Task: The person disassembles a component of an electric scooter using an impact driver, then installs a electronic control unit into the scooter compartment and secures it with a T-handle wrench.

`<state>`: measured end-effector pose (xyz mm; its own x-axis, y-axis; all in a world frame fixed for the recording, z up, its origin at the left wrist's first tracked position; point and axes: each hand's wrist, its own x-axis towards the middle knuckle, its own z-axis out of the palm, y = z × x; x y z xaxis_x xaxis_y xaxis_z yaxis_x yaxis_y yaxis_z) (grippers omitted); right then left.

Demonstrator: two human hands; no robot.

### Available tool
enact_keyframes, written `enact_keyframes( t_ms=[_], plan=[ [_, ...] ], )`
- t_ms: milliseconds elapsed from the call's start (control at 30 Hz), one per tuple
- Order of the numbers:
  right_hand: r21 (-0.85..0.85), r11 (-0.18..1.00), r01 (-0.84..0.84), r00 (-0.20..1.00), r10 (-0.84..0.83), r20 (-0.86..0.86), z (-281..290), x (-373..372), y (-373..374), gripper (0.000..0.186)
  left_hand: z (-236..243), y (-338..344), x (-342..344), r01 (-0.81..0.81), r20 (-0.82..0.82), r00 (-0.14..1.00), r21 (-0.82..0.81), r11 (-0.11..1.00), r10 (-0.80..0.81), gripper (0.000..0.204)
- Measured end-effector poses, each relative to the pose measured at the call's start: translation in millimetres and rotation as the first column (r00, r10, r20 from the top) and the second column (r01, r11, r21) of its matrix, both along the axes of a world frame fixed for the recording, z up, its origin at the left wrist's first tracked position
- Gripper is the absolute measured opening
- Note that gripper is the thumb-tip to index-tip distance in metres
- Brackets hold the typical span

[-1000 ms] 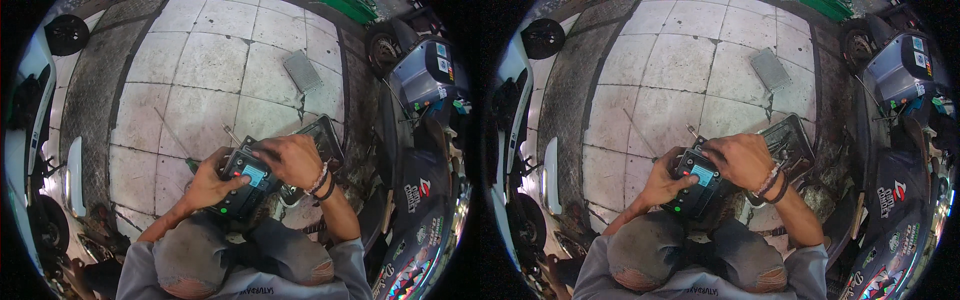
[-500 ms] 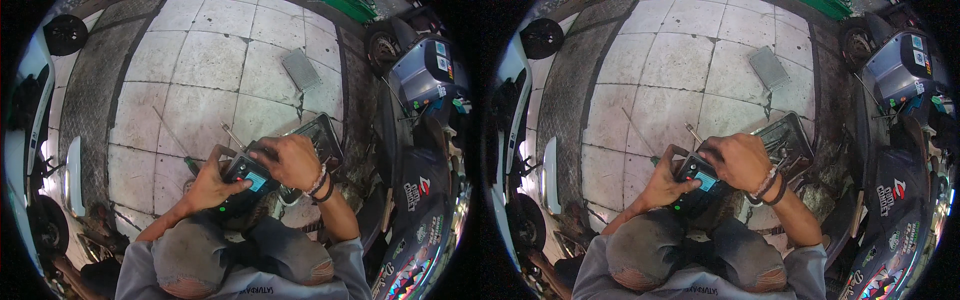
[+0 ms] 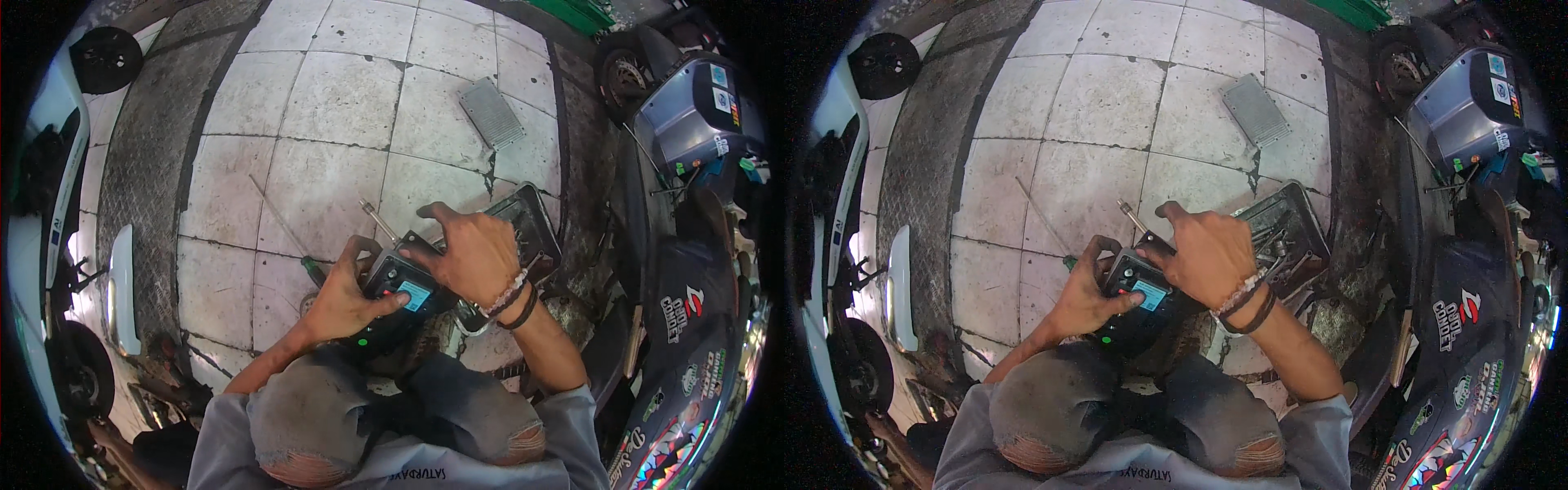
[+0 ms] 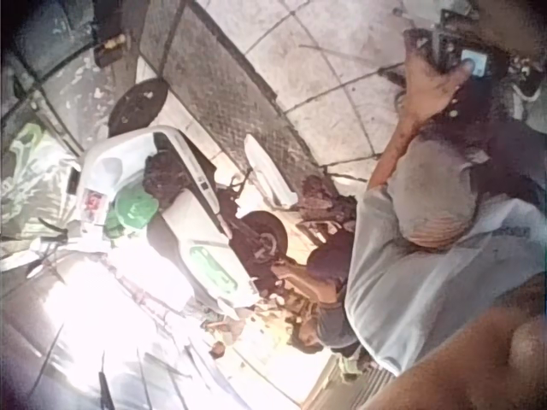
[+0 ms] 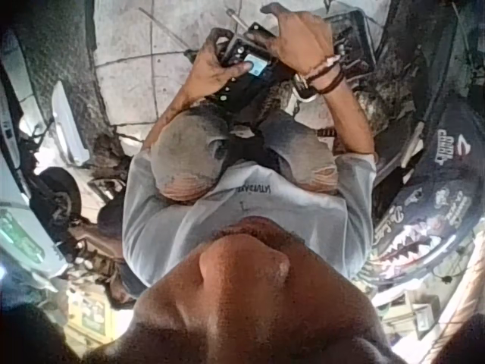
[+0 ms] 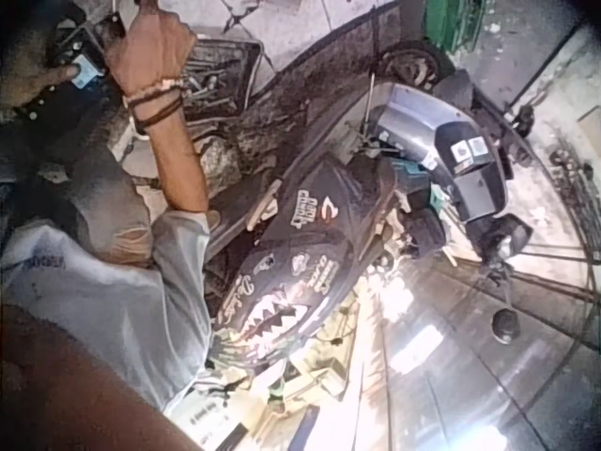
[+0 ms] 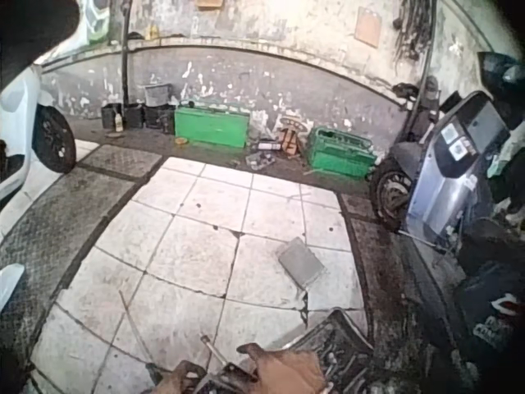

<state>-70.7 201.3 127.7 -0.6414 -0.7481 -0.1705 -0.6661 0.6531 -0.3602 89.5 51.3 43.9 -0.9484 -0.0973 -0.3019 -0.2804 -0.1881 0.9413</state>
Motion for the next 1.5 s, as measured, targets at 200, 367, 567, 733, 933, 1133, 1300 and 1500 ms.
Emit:
enact_keyframes(
  t_ms=[200, 367, 567, 733, 933, 1133, 1300, 1500],
  plan=[
    [-0.112, 0.982, 0.149, 0.898, -0.087, 0.431, -44, -54, 25, 0.037, -24, -7, -1, 0.009, 0.066, 0.998, 0.066, 0.998, -0.013, 0.062],
    [-0.271, 0.941, 0.201, 0.705, 0.053, 0.707, -97, -35, 59, 0.023, -28, -2, -7, -0.326, 0.475, 0.877, 0.467, 0.822, 0.079, 0.049],
    [-0.405, 0.753, 0.519, 0.501, 0.116, 0.858, -164, 25, 53, 0.024, -37, -3, -6, -0.387, 0.576, 0.811, 0.402, 0.830, 0.099, 0.041],
    [-0.368, 0.591, 0.718, 0.387, 0.100, 0.917, -202, 62, 45, 0.021, -34, -13, -6, -0.382, 0.629, 0.778, 0.464, 0.799, 0.006, 0.037],
    [-0.288, 0.610, 0.738, 0.176, 0.238, 0.955, -198, 65, 35, 0.038, -44, -10, 12, -0.360, 0.624, 0.782, 0.447, 0.819, 0.004, 0.038],
    [-0.259, 0.628, 0.734, 0.198, 0.167, 0.966, -179, 67, 29, 0.040, -44, -4, 16, -0.374, 0.586, 0.807, 0.414, 0.830, 0.070, 0.041],
    [-0.152, 0.571, 0.807, 0.047, 0.194, 0.980, -174, 71, 24, 0.041, -54, -9, 20, -0.415, 0.533, 0.840, 0.506, 0.756, 0.105, 0.036],
    [-0.083, 0.599, 0.796, -0.005, 0.144, 0.990, -143, 68, 16, 0.036, -41, -3, 17, -0.460, 0.537, 0.821, 0.426, 0.779, 0.191, 0.041]
  ],
)
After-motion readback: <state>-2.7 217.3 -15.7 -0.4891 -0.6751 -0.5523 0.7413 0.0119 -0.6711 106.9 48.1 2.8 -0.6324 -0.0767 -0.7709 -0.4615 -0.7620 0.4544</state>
